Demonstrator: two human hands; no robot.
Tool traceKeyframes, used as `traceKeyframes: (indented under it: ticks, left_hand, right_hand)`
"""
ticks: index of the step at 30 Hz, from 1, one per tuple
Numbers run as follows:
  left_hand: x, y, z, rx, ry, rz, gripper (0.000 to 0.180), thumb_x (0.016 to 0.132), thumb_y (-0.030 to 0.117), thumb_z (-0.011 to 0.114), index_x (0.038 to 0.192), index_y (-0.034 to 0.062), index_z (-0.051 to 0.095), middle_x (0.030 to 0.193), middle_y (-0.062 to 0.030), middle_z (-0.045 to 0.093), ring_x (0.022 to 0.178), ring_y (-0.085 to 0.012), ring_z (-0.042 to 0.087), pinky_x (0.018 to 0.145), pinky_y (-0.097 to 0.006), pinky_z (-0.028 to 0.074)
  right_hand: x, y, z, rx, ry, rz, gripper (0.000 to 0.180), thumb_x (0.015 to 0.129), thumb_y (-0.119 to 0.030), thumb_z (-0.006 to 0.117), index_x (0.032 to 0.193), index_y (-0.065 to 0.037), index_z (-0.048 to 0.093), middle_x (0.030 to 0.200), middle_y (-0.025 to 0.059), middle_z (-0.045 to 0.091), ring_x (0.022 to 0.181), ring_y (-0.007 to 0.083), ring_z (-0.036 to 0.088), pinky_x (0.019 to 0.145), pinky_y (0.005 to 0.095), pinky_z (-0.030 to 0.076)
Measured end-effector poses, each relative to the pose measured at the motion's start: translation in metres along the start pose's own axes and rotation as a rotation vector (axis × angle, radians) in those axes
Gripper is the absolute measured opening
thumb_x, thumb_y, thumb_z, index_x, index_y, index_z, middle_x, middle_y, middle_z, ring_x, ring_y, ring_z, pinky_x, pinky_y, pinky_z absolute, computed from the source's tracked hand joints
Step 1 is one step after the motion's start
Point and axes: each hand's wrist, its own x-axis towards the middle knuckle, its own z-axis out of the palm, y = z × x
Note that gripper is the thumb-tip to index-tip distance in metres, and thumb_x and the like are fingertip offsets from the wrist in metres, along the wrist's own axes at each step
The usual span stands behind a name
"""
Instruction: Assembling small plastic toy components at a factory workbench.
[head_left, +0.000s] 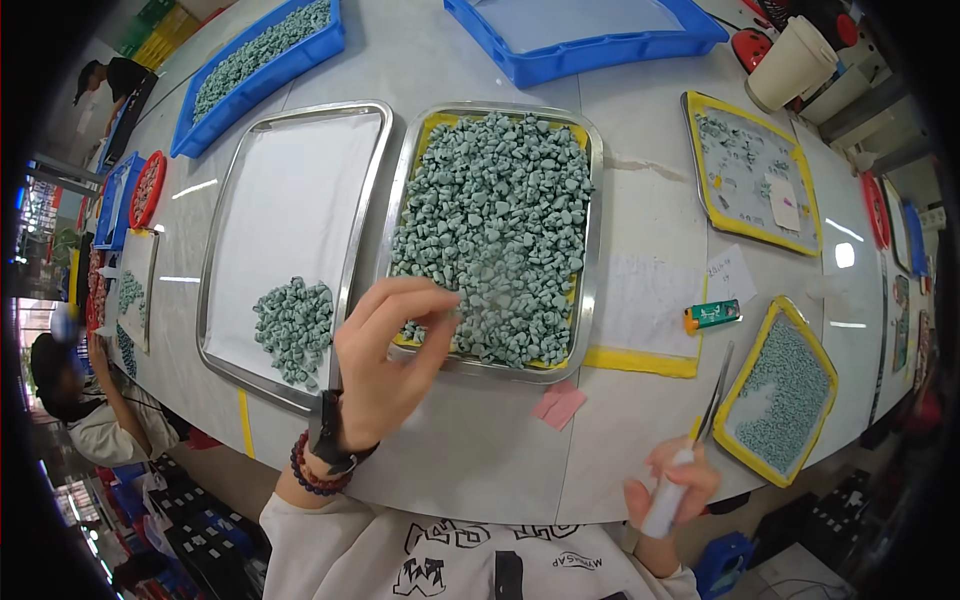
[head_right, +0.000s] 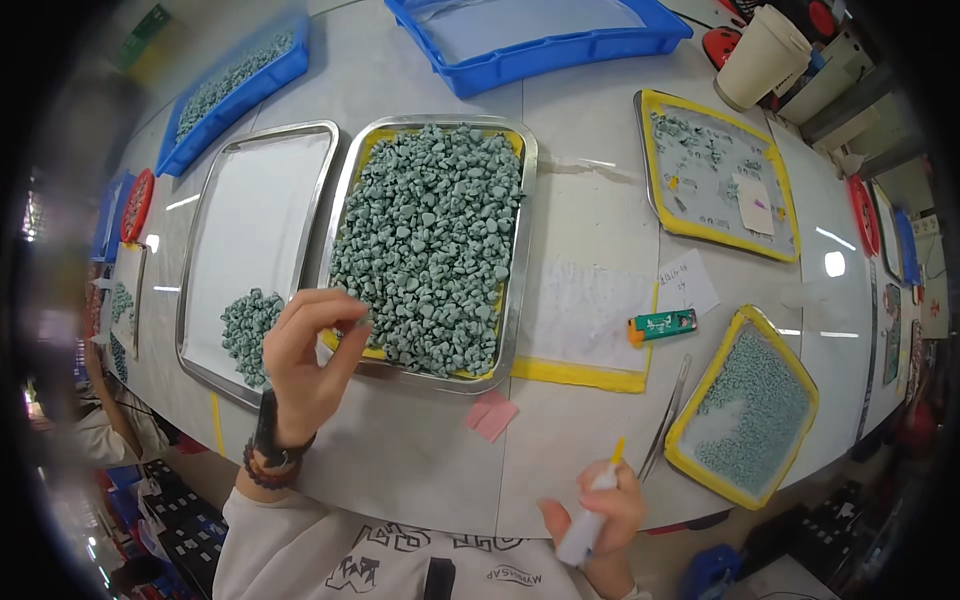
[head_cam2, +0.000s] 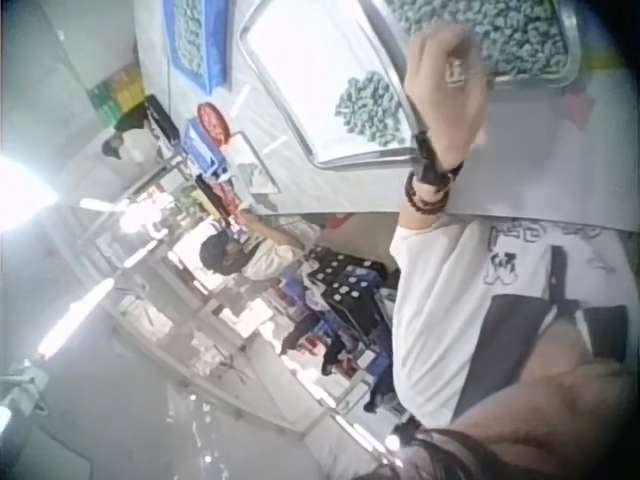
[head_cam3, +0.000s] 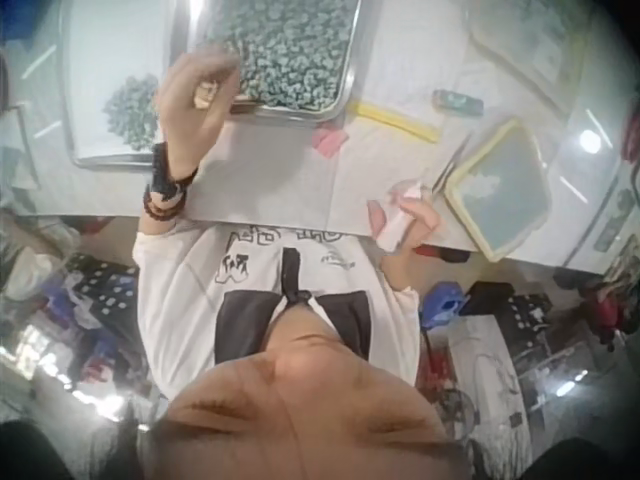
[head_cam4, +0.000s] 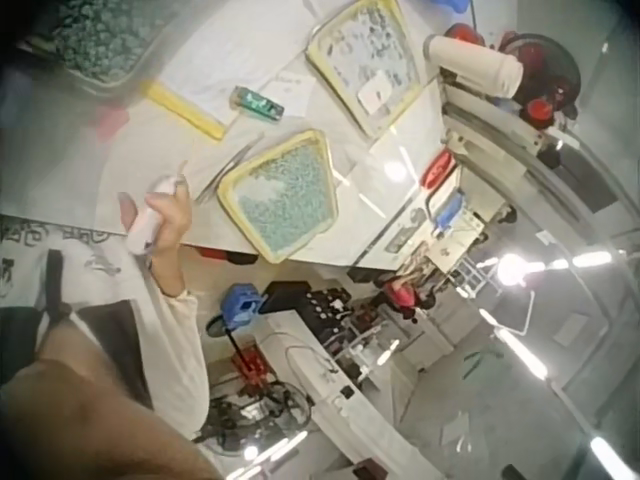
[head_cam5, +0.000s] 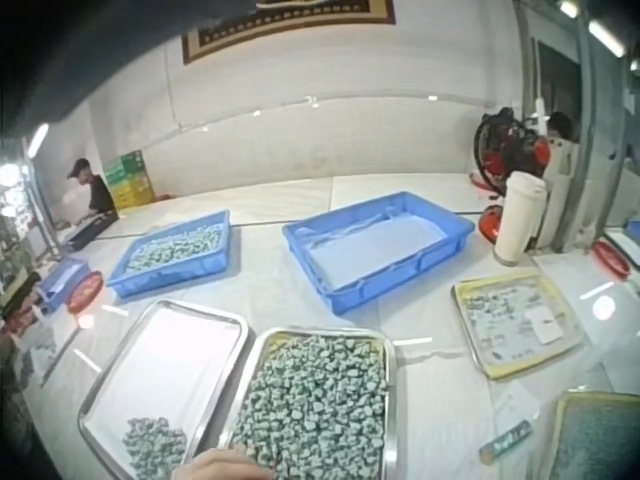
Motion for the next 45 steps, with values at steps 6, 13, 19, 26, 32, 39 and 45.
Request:
traceKeyframes:
  ticks: [6,13,19,26,32,39,45]
  left_hand:
    - [-0.038,0.026,0.025,-1.145,-0.426,-0.708,0.024,0.082,-0.006,0.060,0.105,-0.0028,0.060,0.109,-0.0167,0.057,0.090,-0.0202,0.061,0.076,-0.028,0.051]
    - [-0.063,0.003,0.045,-1.162,-0.462,-0.871,0.023,0.086,-0.003,0.057,0.109,-0.0033,0.057,0.109,-0.0160,0.059,0.096,-0.0192,0.061,0.080,-0.029,0.051]
    - [-0.063,0.005,0.043,-0.994,-0.439,-0.677,0.019,0.088,0.001,0.056,0.106,-0.0035,0.059,0.102,-0.0134,0.062,0.091,-0.0164,0.061,0.079,-0.028,0.051]
    - [-0.063,-0.002,0.041,-1.161,-0.496,-0.862,0.020,0.088,-0.002,0.055,0.107,-0.0046,0.059,0.105,-0.0128,0.061,0.089,-0.0149,0.060,0.077,-0.028,0.050]
    - [-0.063,0.005,0.045,-1.056,-0.430,-0.817,0.023,0.090,-0.001,0.052,0.111,-0.0046,0.058,0.101,-0.0110,0.062,0.086,-0.0142,0.061,0.075,-0.027,0.050]
    - [-0.060,0.003,0.038,-1.087,-0.553,-0.961,0.027,0.089,-0.002,0.053,0.115,-0.0049,0.056,0.105,-0.0101,0.059,0.087,-0.0134,0.060,0.076,-0.027,0.051]
    - [-0.069,0.008,0.044,-0.951,-0.444,-0.739,0.028,0.086,-0.005,0.056,0.114,-0.0050,0.057,0.107,-0.0119,0.059,0.089,-0.0139,0.061,0.077,-0.026,0.051]
  right_hand:
    - [0.022,-0.009,0.027,0.395,0.150,-0.203,0.056,0.087,-0.054,0.050,0.111,-0.004,0.037,0.077,0.0126,0.057,0.070,0.0280,0.057,0.062,0.0356,0.048]
    - [0.033,-0.006,0.047,0.410,-0.102,-0.237,0.060,0.090,-0.059,0.040,0.106,-0.001,0.044,0.076,0.0174,0.064,0.077,0.0361,0.063,0.063,0.0393,0.052]
    - [0.032,-0.005,0.051,0.449,-0.151,-0.279,0.059,0.091,-0.056,0.040,0.102,0.001,0.048,0.075,0.0182,0.065,0.084,0.0406,0.064,0.064,0.0445,0.054]
    - [0.035,-0.012,0.042,0.437,-0.230,-0.197,0.049,0.088,-0.048,0.052,0.103,-0.001,0.050,0.081,0.0170,0.066,0.087,0.0390,0.063,0.068,0.0430,0.054]
    - [0.040,-0.016,0.048,0.430,-0.274,-0.154,0.052,0.091,-0.049,0.048,0.102,0.002,0.049,0.077,0.0181,0.065,0.079,0.0384,0.064,0.064,0.0415,0.054]
    - [0.030,-0.004,0.052,0.421,-0.119,-0.196,0.058,0.092,-0.055,0.038,0.099,0.001,0.051,0.070,0.0161,0.064,0.074,0.0388,0.064,0.059,0.0407,0.052]
    - [0.033,-0.004,0.052,0.375,-0.134,-0.141,0.060,0.093,-0.056,0.032,0.095,0.000,0.053,0.062,0.0137,0.064,0.075,0.0374,0.065,0.056,0.0392,0.051]
